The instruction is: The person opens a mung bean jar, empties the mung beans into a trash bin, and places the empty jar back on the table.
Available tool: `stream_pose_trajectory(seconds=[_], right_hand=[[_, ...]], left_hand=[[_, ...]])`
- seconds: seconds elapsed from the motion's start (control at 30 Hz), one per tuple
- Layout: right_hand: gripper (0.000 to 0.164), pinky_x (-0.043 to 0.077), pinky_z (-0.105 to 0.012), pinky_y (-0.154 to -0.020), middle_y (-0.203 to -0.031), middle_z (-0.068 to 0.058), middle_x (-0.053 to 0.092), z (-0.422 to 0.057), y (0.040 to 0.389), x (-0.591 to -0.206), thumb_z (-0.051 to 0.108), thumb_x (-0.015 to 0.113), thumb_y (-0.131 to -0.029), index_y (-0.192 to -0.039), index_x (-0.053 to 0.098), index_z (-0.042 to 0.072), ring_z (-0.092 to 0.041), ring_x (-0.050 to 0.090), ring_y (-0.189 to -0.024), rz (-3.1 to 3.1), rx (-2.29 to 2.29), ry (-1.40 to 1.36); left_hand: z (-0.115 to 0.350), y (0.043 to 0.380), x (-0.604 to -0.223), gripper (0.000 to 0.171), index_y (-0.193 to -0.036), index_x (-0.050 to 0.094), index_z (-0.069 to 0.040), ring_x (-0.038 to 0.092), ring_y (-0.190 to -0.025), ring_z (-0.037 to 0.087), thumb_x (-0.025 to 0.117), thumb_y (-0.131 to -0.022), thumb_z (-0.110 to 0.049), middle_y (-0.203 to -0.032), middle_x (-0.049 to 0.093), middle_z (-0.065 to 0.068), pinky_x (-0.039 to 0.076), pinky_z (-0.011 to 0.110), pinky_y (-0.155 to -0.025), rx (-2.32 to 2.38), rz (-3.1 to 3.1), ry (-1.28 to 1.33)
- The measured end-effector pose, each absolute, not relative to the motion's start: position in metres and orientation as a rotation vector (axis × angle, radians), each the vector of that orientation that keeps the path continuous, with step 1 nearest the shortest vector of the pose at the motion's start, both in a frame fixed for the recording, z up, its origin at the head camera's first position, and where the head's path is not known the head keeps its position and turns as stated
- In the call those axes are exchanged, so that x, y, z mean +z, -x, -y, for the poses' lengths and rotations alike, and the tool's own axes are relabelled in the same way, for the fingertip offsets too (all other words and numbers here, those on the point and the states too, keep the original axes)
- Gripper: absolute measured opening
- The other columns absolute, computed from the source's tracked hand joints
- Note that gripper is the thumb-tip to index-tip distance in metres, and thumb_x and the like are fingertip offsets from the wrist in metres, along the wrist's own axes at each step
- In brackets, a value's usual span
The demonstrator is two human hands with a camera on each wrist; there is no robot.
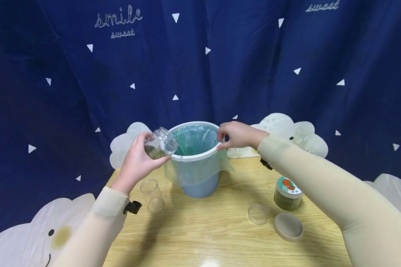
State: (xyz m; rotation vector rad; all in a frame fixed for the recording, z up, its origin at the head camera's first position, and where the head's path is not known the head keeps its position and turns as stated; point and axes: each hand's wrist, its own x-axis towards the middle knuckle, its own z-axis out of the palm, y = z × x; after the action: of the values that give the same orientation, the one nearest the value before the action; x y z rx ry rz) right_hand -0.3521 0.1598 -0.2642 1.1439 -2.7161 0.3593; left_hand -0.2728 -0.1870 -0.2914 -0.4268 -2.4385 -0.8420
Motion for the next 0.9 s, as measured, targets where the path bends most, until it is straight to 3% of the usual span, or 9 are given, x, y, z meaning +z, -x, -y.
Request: stream_pose_trajectory(seconds=[0.9], right_hand=[[0.028,0.055,-0.037,-0.088,-0.096,-0.004,0.069,-0.159,0.352,-0.263,0.032,0.087,-0.083,-0.09,0.071,0.011,-0.02,0.065,-0.092,2.714,0.349,-1.149]], left_hand=[[0.197,0.288,-0.278,0.085,-0.14,0.049,-0.002,0.057,-0.12,0.04,0.093,-0.073,-0.03,-0.138,0.054,0.021,0.05,0.055,-0.099,-0.746,2.513,0.479]])
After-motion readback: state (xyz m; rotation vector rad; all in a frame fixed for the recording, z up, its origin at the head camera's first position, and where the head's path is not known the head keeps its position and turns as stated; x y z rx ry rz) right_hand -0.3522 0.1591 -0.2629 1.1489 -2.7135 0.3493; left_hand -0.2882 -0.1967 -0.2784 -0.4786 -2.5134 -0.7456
